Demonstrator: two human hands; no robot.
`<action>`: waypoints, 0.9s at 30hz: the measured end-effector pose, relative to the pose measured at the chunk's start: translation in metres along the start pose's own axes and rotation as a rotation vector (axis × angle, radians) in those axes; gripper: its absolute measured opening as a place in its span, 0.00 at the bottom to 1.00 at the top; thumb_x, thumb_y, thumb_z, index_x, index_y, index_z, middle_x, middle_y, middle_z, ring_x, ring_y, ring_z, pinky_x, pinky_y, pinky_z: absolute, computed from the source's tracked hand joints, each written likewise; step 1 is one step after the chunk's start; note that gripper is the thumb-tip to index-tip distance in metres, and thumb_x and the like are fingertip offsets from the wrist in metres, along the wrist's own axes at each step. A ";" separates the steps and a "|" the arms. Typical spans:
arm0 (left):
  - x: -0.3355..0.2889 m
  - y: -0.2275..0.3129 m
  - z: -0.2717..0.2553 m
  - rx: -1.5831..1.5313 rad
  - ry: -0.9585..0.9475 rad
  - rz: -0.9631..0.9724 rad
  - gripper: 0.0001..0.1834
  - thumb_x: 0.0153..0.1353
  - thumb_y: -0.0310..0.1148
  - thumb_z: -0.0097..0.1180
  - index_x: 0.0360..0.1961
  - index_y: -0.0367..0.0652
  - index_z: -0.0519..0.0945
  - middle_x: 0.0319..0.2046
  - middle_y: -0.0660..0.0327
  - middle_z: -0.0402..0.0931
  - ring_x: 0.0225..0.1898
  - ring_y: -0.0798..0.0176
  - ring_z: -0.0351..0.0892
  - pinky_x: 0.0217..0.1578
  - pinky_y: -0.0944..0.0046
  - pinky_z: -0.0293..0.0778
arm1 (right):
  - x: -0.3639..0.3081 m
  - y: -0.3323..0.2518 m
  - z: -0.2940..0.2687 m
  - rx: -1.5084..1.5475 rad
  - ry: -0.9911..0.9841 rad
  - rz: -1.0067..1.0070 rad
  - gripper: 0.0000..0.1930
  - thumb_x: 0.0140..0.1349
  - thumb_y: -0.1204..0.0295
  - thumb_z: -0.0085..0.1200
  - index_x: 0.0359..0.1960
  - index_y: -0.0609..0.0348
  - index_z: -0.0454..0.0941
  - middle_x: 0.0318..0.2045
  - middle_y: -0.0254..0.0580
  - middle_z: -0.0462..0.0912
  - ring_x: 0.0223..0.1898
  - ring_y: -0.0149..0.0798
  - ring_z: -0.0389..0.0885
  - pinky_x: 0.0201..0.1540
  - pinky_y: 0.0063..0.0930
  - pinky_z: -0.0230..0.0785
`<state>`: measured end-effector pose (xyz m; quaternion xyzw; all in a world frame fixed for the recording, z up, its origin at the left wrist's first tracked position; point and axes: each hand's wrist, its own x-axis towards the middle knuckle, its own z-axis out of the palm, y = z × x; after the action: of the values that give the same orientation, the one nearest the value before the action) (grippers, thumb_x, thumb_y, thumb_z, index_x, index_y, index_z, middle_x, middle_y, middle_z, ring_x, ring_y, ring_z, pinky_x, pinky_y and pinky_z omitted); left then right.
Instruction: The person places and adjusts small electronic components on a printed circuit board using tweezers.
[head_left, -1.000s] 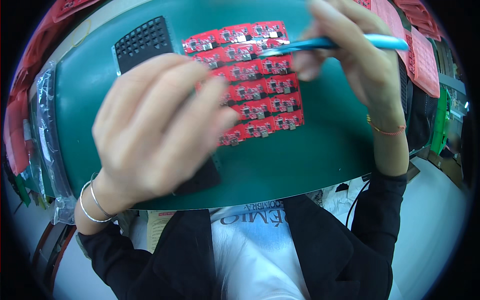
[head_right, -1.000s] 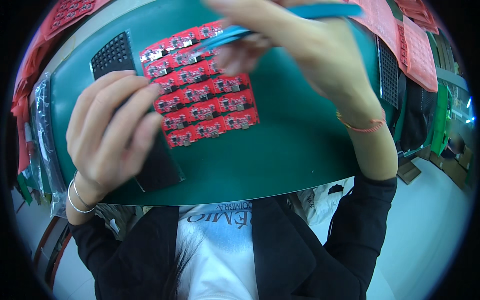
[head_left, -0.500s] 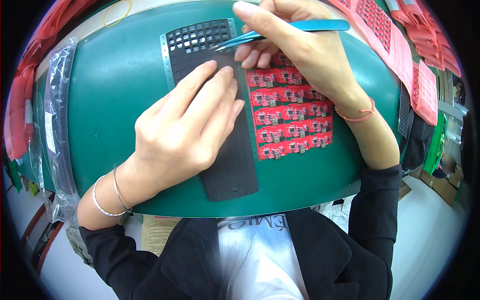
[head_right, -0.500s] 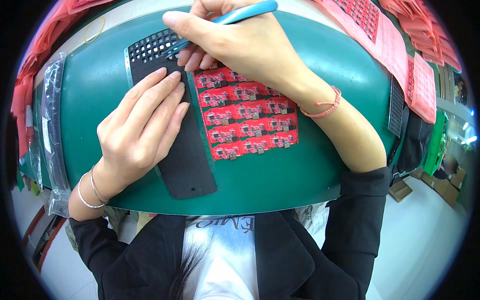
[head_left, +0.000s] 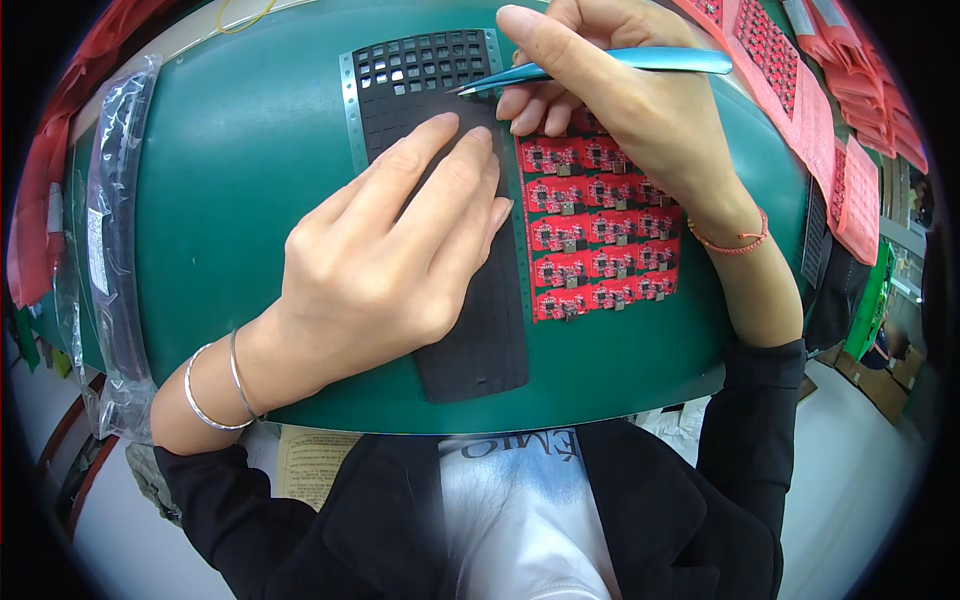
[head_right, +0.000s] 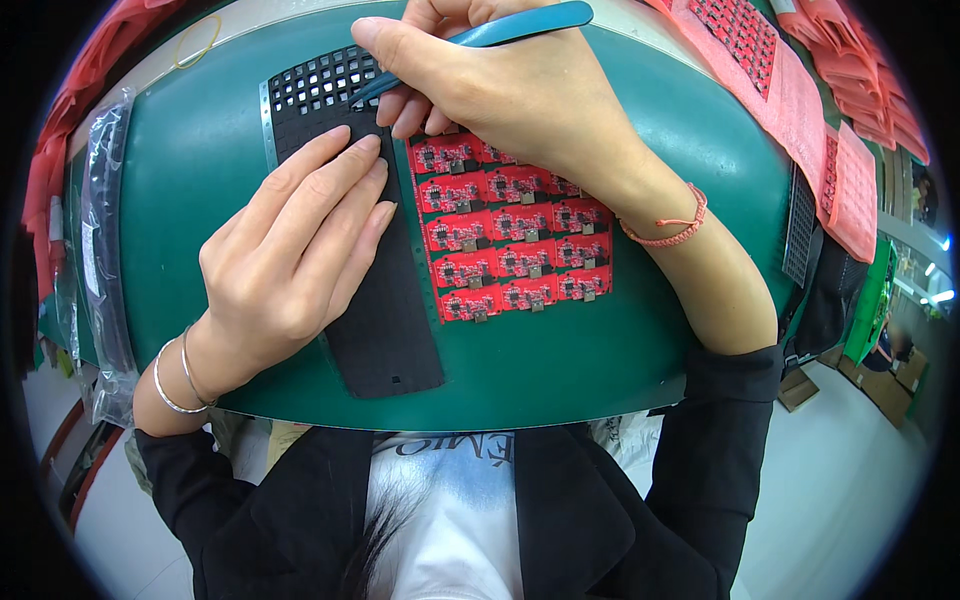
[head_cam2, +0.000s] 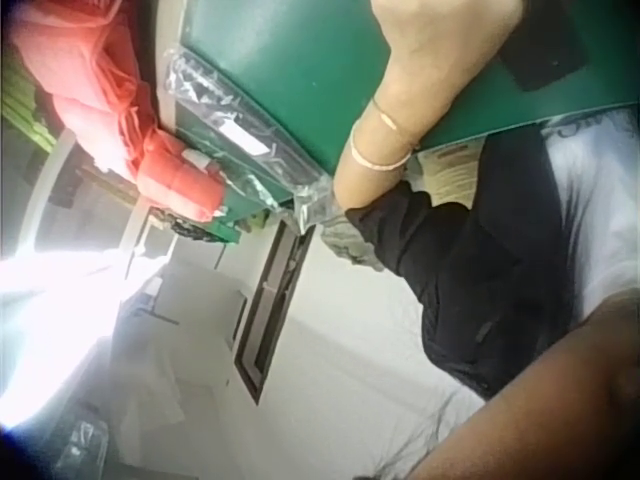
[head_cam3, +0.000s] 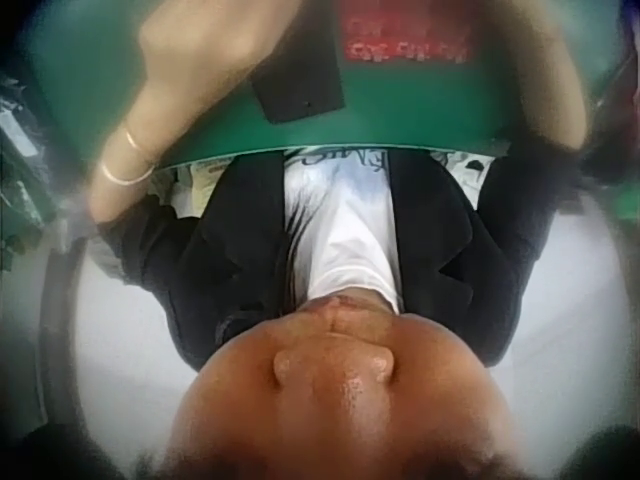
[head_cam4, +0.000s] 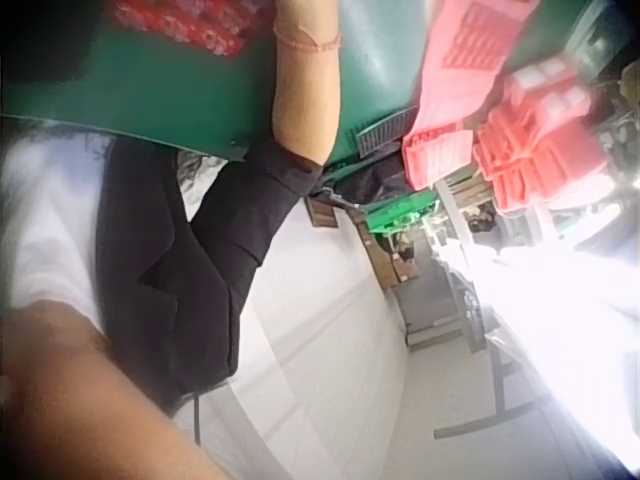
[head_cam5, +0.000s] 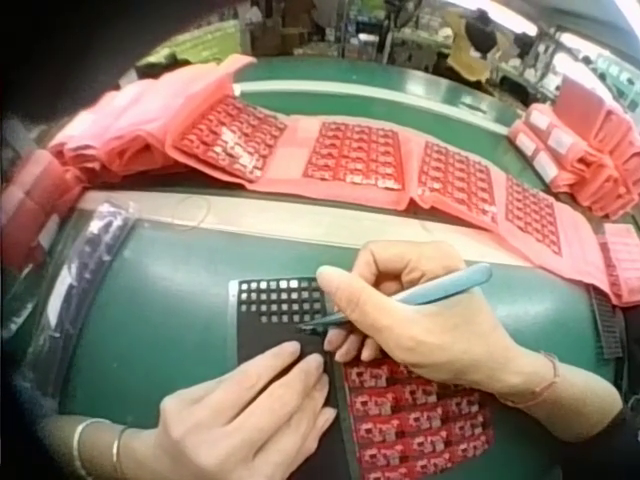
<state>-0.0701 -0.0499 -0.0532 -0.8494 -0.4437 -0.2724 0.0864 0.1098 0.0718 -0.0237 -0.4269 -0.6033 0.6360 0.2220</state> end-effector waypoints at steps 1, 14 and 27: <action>0.000 0.000 0.000 -0.002 -0.001 -0.003 0.12 0.50 0.23 0.71 0.38 0.30 0.88 0.42 0.52 0.87 0.47 0.51 0.88 0.43 0.62 0.86 | 0.000 -0.002 0.001 -0.030 0.004 0.018 0.14 0.74 0.65 0.59 0.33 0.64 0.79 0.26 0.42 0.88 0.25 0.27 0.86 0.25 0.16 0.75; 0.009 0.006 -0.006 -0.016 -0.057 -0.006 0.12 0.50 0.22 0.71 0.38 0.31 0.88 0.43 0.55 0.86 0.47 0.56 0.88 0.41 0.63 0.85 | -0.001 -0.001 -0.006 0.181 -0.060 0.016 0.12 0.74 0.67 0.59 0.35 0.64 0.78 0.27 0.46 0.88 0.23 0.29 0.85 0.24 0.16 0.74; 0.005 0.009 -0.001 -0.077 0.044 -0.008 0.11 0.53 0.20 0.70 0.39 0.34 0.87 0.41 0.56 0.86 0.43 0.53 0.88 0.41 0.60 0.84 | -0.077 0.019 -0.035 0.276 -0.048 -0.166 0.14 0.77 0.65 0.51 0.36 0.64 0.74 0.27 0.53 0.85 0.24 0.37 0.86 0.25 0.23 0.79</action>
<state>-0.0605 -0.0519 -0.0491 -0.8441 -0.4343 -0.3081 0.0620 0.1835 0.0270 -0.0174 -0.3259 -0.5484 0.7023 0.3160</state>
